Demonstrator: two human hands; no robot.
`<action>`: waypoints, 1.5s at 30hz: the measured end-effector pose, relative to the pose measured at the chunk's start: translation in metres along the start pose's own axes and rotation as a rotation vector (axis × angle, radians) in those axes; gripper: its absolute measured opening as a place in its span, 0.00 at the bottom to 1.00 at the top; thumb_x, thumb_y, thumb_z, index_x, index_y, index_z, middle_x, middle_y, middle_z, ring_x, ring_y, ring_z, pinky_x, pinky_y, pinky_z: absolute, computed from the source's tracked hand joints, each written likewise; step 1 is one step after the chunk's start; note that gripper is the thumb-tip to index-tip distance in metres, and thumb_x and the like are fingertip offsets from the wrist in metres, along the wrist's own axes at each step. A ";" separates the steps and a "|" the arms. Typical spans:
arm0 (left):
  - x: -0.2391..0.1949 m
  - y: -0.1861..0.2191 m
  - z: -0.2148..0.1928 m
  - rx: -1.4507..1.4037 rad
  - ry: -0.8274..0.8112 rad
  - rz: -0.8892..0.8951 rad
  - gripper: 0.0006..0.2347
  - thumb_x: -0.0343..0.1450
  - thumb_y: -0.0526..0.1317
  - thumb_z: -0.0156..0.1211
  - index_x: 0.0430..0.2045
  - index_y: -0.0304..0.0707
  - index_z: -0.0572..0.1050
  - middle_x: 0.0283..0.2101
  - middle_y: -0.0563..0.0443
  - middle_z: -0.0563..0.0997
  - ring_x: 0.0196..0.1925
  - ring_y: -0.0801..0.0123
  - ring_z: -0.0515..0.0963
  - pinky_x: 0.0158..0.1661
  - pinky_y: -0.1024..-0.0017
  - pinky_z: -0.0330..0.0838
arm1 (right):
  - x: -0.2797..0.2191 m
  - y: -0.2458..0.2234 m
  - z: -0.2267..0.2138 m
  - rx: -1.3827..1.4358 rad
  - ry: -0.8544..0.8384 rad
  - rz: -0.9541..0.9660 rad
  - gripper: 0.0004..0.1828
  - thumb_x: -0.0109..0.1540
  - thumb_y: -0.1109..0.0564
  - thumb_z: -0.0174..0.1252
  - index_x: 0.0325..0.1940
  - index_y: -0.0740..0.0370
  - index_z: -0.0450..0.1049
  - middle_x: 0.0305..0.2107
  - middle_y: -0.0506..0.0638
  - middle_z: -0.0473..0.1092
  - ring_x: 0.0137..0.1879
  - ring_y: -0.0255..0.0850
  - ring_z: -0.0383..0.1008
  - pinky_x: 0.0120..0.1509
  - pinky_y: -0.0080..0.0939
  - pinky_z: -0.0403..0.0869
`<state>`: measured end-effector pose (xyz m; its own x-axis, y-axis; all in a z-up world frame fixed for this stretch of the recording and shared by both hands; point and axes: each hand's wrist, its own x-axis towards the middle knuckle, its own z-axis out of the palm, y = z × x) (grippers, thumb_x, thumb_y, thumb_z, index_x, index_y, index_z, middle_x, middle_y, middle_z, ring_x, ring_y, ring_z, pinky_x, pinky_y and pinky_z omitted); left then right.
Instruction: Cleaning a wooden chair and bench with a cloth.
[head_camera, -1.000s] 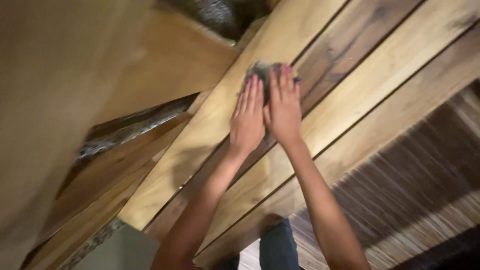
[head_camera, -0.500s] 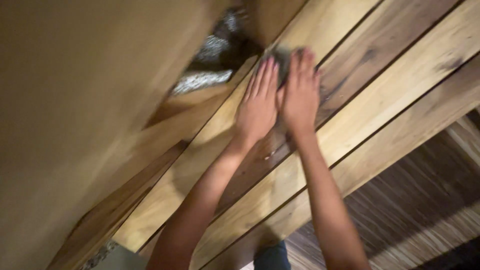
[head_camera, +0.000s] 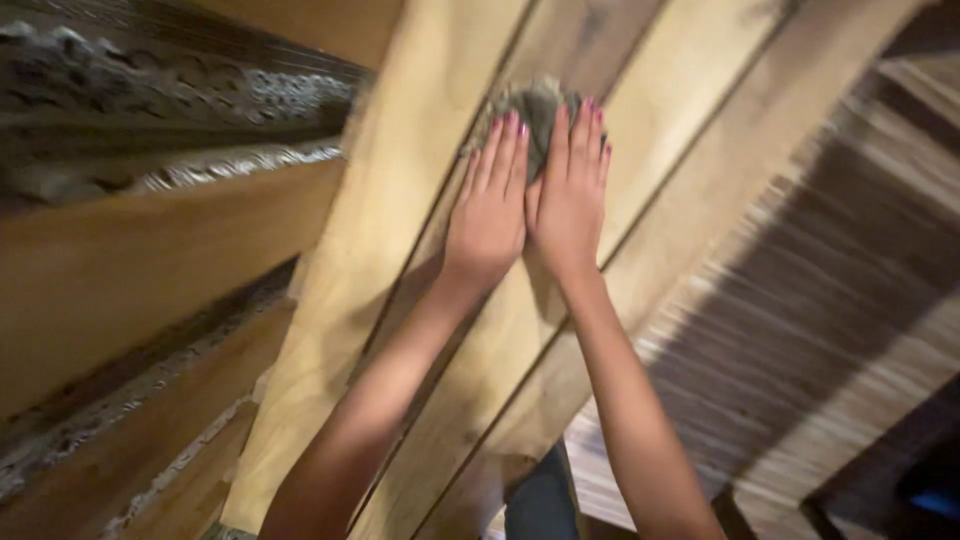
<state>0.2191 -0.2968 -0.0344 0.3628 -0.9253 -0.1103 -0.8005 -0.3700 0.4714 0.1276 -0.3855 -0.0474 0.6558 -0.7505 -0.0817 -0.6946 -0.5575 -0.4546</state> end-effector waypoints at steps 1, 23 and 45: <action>-0.014 0.011 0.006 -0.001 -0.004 0.017 0.26 0.80 0.42 0.40 0.74 0.26 0.49 0.79 0.38 0.46 0.82 0.55 0.45 0.76 0.56 0.43 | -0.020 0.009 -0.003 -0.003 0.010 0.014 0.41 0.63 0.61 0.51 0.80 0.66 0.50 0.77 0.65 0.45 0.83 0.60 0.43 0.84 0.63 0.47; -0.140 0.099 0.069 0.073 -0.117 0.197 0.27 0.77 0.40 0.44 0.73 0.27 0.52 0.78 0.40 0.50 0.81 0.57 0.50 0.75 0.58 0.46 | -0.205 0.067 -0.013 -0.043 0.175 0.179 0.40 0.64 0.60 0.53 0.80 0.68 0.51 0.77 0.66 0.46 0.83 0.60 0.43 0.84 0.63 0.49; 0.191 0.136 0.053 0.194 -0.143 0.246 0.30 0.77 0.44 0.47 0.74 0.32 0.49 0.79 0.44 0.48 0.81 0.61 0.47 0.75 0.59 0.46 | 0.095 0.173 -0.108 -0.094 0.065 0.319 0.45 0.69 0.47 0.53 0.83 0.66 0.39 0.78 0.69 0.37 0.84 0.63 0.34 0.84 0.66 0.43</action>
<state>0.1538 -0.5286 -0.0379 0.0885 -0.9859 -0.1419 -0.9365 -0.1309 0.3255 0.0380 -0.5920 -0.0375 0.3829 -0.9118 -0.1484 -0.8881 -0.3190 -0.3310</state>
